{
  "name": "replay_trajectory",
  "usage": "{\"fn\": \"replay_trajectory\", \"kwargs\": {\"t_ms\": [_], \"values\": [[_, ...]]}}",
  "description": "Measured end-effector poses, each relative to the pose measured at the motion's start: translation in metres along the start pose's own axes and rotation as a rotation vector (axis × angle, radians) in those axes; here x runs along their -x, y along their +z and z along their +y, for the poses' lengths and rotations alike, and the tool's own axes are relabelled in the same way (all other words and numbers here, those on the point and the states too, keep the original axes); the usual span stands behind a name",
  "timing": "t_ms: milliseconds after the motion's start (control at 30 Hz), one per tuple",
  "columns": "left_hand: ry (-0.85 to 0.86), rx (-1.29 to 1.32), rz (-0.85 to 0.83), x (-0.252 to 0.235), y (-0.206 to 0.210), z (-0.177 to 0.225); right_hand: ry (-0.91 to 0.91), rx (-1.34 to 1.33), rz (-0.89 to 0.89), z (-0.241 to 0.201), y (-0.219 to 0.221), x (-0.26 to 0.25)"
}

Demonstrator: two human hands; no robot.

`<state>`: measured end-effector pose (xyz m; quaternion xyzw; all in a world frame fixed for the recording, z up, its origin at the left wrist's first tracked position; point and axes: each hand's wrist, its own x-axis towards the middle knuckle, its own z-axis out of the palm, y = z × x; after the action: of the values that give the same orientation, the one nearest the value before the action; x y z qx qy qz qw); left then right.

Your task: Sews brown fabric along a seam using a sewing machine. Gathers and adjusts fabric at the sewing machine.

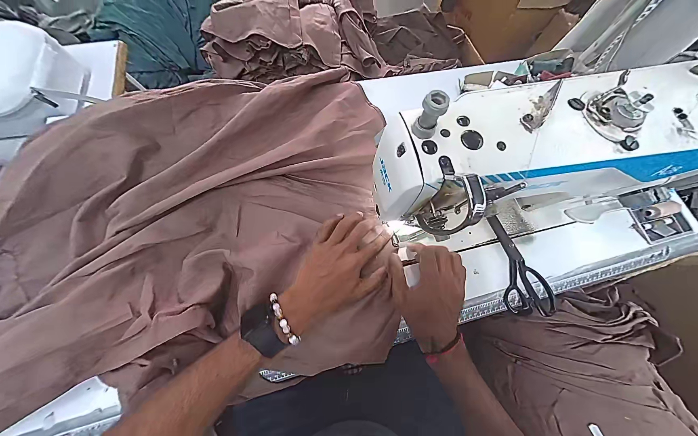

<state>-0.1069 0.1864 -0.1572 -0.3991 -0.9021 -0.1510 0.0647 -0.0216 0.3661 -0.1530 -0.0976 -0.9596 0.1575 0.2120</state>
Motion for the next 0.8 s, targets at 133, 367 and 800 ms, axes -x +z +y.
{"fn": "replay_trajectory", "kwargs": {"t_ms": [133,367,800], "values": [[-0.039,0.012,0.086,0.006,0.004,0.009,0.069,-0.035,-0.235,-0.018,-0.011,-0.031],[-0.023,0.024,0.065,0.009,0.003,0.005,0.143,-0.297,-0.145,-0.016,-0.011,-0.014],[0.087,-0.208,-0.084,0.007,-0.011,0.014,-0.088,-0.469,-0.073,-0.097,-0.052,0.03]]}}
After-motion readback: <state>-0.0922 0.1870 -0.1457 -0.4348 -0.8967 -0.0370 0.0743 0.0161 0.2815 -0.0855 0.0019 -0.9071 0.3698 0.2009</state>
